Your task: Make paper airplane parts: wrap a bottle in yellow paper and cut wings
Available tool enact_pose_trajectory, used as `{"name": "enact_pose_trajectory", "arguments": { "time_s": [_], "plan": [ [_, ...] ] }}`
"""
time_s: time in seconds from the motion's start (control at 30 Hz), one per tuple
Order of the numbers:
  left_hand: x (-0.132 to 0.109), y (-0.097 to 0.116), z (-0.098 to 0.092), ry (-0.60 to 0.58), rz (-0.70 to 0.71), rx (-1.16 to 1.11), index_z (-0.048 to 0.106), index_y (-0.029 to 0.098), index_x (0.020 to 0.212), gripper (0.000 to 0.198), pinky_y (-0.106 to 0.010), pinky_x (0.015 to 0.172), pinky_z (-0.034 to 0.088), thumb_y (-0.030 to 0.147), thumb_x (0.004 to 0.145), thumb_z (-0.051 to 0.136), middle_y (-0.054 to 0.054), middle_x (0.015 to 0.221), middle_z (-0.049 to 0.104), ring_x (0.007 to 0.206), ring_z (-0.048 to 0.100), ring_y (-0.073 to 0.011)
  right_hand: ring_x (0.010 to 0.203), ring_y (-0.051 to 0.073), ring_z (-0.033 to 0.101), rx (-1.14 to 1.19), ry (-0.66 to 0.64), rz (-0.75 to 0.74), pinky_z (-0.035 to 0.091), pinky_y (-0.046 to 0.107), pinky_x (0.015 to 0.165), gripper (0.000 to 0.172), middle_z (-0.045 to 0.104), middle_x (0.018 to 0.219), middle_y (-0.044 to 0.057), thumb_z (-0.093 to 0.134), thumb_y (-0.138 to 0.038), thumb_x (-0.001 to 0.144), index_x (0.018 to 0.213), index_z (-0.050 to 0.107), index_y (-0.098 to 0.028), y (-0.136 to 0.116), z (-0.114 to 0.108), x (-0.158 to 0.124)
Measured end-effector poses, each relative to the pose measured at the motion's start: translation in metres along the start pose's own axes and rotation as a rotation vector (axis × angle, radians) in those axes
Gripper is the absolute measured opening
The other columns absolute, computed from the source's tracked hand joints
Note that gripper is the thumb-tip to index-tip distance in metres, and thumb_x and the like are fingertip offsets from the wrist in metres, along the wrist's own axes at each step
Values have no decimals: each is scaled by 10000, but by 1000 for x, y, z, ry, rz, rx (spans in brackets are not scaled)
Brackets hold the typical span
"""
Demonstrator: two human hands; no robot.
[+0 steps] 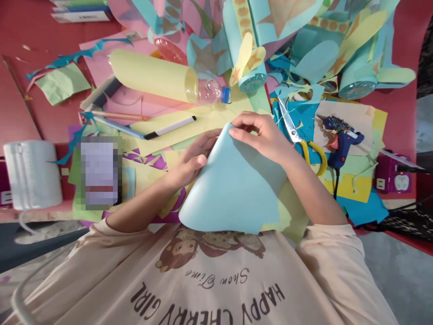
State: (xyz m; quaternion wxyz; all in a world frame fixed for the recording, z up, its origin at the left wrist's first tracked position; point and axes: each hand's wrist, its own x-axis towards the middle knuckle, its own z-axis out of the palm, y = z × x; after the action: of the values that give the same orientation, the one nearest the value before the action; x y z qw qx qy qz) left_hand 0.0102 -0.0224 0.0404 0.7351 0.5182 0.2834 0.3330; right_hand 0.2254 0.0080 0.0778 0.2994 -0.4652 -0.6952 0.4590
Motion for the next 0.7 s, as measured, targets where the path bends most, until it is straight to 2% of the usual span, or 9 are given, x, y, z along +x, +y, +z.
{"name": "enact_pose_trajectory", "arguments": {
  "time_s": [0.07,0.13,0.2,0.27,0.37,0.47,0.57,0.7],
  "plan": [
    [2,-3,2,-2,-78,-126,436,284,1354,680,-378,883,529,549,779,683,-84,1303,603,1154,602,-289,817,159,556,-79,44,-50,483,337,768,326,589,883,23,599,-538,857,833,662,-218,3,11,3],
    [4,-5,3,47,-162,-190,431,275,1333,635,-361,843,538,436,785,709,-70,1241,635,1075,643,-264,895,181,571,-135,70,-69,489,366,830,321,593,962,37,596,-542,857,871,654,-227,7,18,4],
    [5,-7,5,127,-216,-218,459,251,1281,571,-348,819,541,355,779,710,-56,1174,663,1008,667,-242,931,192,581,-134,62,-42,495,376,845,332,599,1018,45,613,-551,839,925,631,-232,12,19,4],
    [5,-9,5,198,-237,-233,483,238,1233,526,-336,798,545,315,762,705,-42,1117,681,958,680,-226,916,190,599,-82,0,42,506,368,827,368,617,1042,46,657,-544,804,997,604,-235,14,13,3],
    [6,-10,5,256,-242,-217,497,242,1197,498,-336,782,554,294,740,686,-28,1077,693,918,689,-218,880,191,628,11,-124,199,515,340,771,398,656,988,41,712,-475,771,1064,587,-236,15,-1,-2],
    [6,-10,3,275,-236,-174,507,244,1167,471,-342,770,560,294,728,669,-24,1061,694,895,688,-214,821,186,646,95,-171,271,508,310,700,343,674,889,26,700,-411,791,1066,595,-235,17,-8,-7],
    [6,-7,0,257,-232,-156,539,232,1105,420,-313,711,552,316,719,682,-17,967,694,812,675,-191,776,169,644,141,-194,266,496,288,671,289,679,864,24,688,-374,805,1039,611,-223,19,-7,-10],
    [7,-3,-7,232,-238,-122,604,197,897,237,-222,577,470,400,792,664,8,760,622,641,586,-109,760,148,630,137,-221,221,485,266,670,261,661,834,14,690,-349,809,1028,639,-217,20,0,-11]
  ]
}}
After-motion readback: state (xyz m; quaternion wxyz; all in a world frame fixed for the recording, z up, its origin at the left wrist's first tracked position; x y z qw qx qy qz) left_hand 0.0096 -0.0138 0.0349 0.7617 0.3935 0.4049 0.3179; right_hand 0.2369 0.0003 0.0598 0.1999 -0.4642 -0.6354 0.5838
